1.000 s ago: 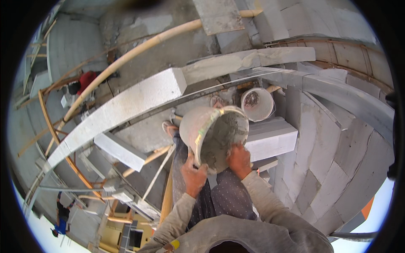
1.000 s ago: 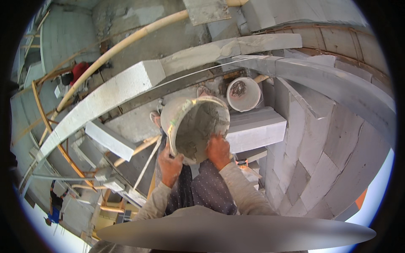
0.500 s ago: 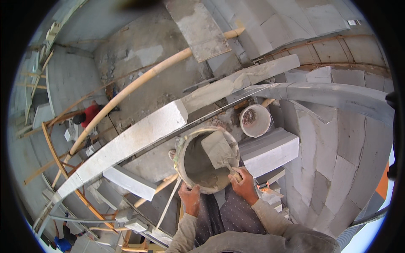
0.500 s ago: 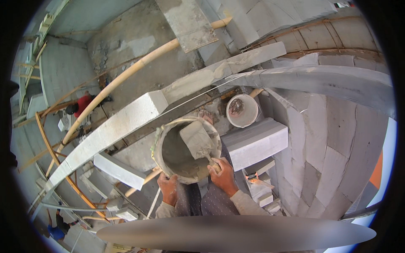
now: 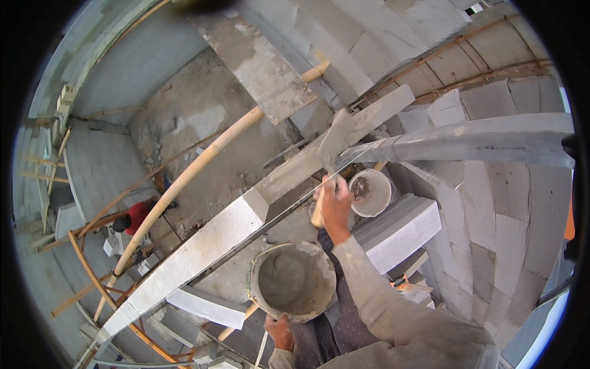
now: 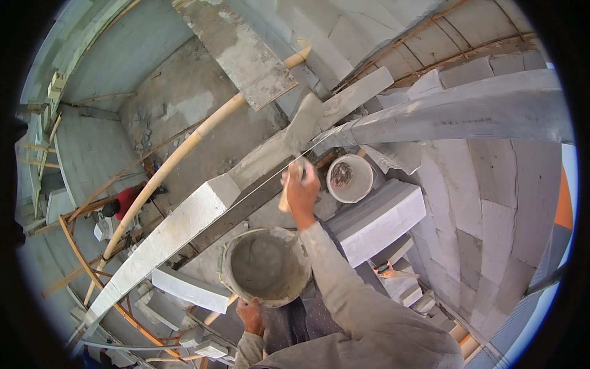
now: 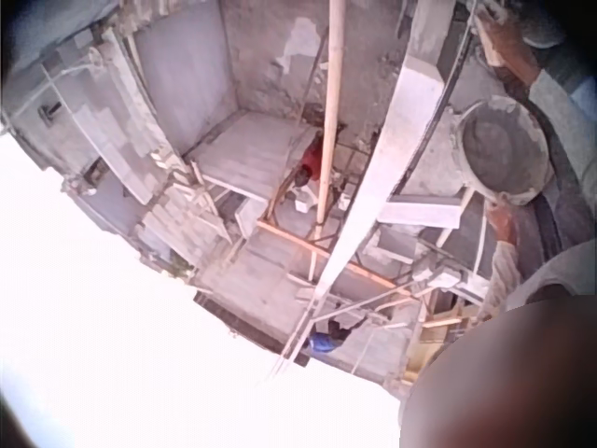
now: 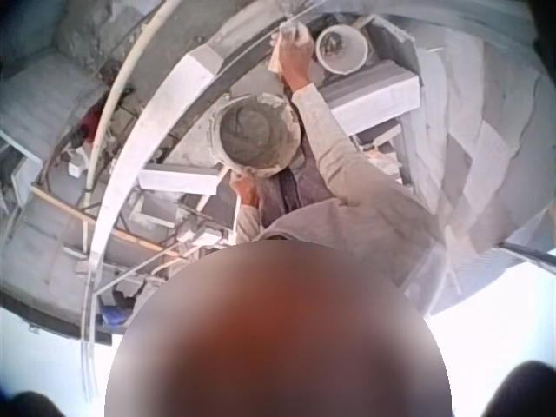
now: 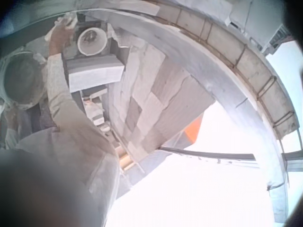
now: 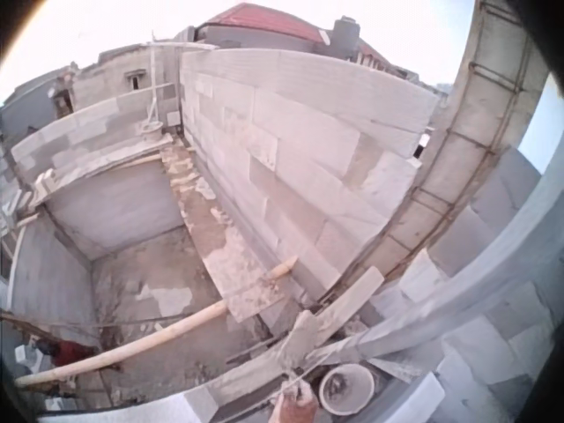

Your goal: The person scoops mortar from a bucket with a trowel and applies it to a wall. They then lift and place white rectangular blocks onto the mortar, aligning them with a string line and tapping them into position.

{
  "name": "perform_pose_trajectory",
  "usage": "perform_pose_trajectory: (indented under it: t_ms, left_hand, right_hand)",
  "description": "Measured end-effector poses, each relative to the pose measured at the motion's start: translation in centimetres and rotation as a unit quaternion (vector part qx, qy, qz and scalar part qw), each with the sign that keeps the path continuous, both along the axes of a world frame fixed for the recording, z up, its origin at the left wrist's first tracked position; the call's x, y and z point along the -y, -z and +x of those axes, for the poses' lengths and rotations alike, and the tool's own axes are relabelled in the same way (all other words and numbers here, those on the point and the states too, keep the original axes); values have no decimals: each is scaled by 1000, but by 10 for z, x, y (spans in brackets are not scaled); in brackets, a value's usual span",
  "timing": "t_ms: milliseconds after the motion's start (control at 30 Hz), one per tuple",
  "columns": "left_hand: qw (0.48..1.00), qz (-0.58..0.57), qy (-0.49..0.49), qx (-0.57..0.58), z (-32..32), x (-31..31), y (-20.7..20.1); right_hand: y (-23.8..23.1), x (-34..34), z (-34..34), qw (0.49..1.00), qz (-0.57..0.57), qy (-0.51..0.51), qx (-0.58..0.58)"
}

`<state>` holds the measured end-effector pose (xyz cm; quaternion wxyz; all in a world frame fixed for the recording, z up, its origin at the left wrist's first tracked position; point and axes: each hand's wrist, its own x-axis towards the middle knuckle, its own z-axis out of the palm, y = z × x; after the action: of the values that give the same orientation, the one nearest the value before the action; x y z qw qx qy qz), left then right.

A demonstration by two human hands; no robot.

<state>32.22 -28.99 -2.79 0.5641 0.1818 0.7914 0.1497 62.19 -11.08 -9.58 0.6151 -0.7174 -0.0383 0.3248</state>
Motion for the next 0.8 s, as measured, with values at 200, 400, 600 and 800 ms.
perform_pose_trajectory:
  t_ms: [200,400,600,800]
  left_hand:
    - [996,18,-71,53,-12,10,4]
    - [998,26,-42,46,-15,10,0]
    - [997,16,-67,43,-9,10,1]
    - [995,19,-68,76,-15,13,4]
  right_hand:
    - [34,-87,48,947,212,224,-89]
    - [41,-89,40,941,191,244,-139]
    - [35,-49,-16,968,145,171,-117]
    - [19,-12,-61,987,64,50,-142]
